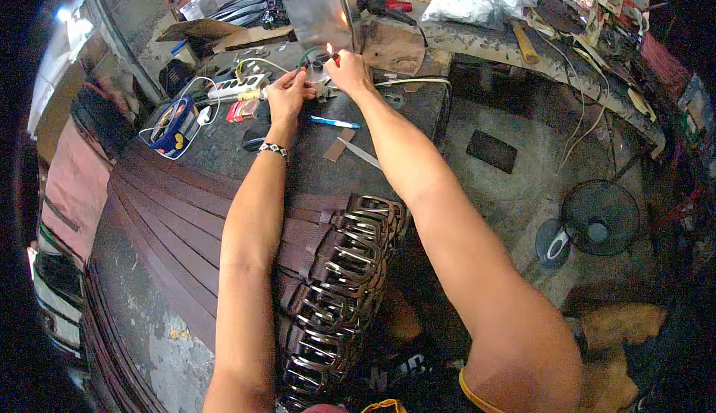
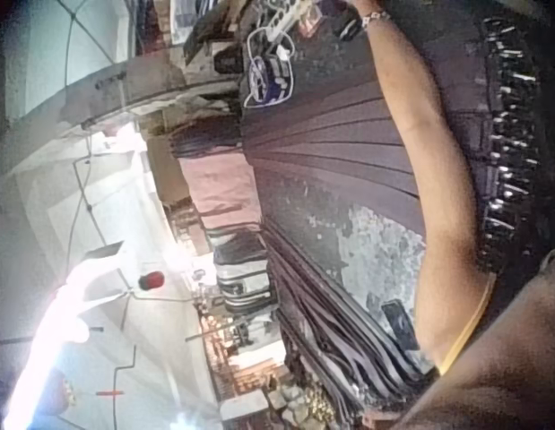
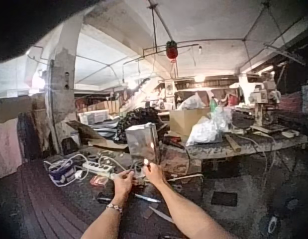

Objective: The recorder is assembling leather belts by attaching buckles and loops, and smoothing the edges using a heating tool.

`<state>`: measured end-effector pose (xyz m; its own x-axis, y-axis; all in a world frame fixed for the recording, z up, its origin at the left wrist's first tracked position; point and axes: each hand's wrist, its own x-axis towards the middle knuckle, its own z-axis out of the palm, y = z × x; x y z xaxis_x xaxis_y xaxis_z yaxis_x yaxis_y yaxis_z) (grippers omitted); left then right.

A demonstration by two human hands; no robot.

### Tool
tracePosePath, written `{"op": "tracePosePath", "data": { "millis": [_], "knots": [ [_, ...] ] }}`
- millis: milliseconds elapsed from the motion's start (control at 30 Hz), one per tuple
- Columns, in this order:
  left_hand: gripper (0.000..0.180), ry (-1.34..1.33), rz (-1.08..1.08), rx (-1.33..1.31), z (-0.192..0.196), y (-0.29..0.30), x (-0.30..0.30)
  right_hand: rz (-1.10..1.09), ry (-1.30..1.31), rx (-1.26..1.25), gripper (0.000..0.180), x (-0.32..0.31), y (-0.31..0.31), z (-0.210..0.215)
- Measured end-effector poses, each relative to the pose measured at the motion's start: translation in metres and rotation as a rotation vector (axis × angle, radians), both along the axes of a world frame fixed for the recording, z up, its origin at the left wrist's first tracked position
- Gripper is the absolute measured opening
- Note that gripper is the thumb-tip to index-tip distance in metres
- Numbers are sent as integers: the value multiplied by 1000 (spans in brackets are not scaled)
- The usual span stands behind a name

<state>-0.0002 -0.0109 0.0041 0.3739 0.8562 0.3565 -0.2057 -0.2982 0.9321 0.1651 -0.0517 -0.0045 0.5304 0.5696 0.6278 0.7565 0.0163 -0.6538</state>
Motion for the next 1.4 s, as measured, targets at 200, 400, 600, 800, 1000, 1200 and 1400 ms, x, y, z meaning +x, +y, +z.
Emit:
{"op": "tracePosePath", "data": {
  "millis": [200,400,600,800,1000,1200,1400],
  "knots": [
    [30,-24,-29,4,-3,6,0,-1,-1,-4,35,-2,2,0],
    [31,-20,-12,-10,-2,2,1,3,-25,-4,36,2,2,-1],
    [32,-40,-32,2,-4,5,-1,11,-26,5,36,-2,0,1],
    [32,-12,-22,-9,-3,5,-1,4,-39,-35,37,-3,-1,1],
    [33,-16,-20,-2,-1,1,-1,-3,-47,-54,38,0,2,-2],
    [34,-28,-31,-8,-1,0,0,-2,-39,-39,39,2,1,-2],
    [33,-29,-18,-37,-1,3,0,-6,-21,-45,39,-2,-1,1]
  ]
}}
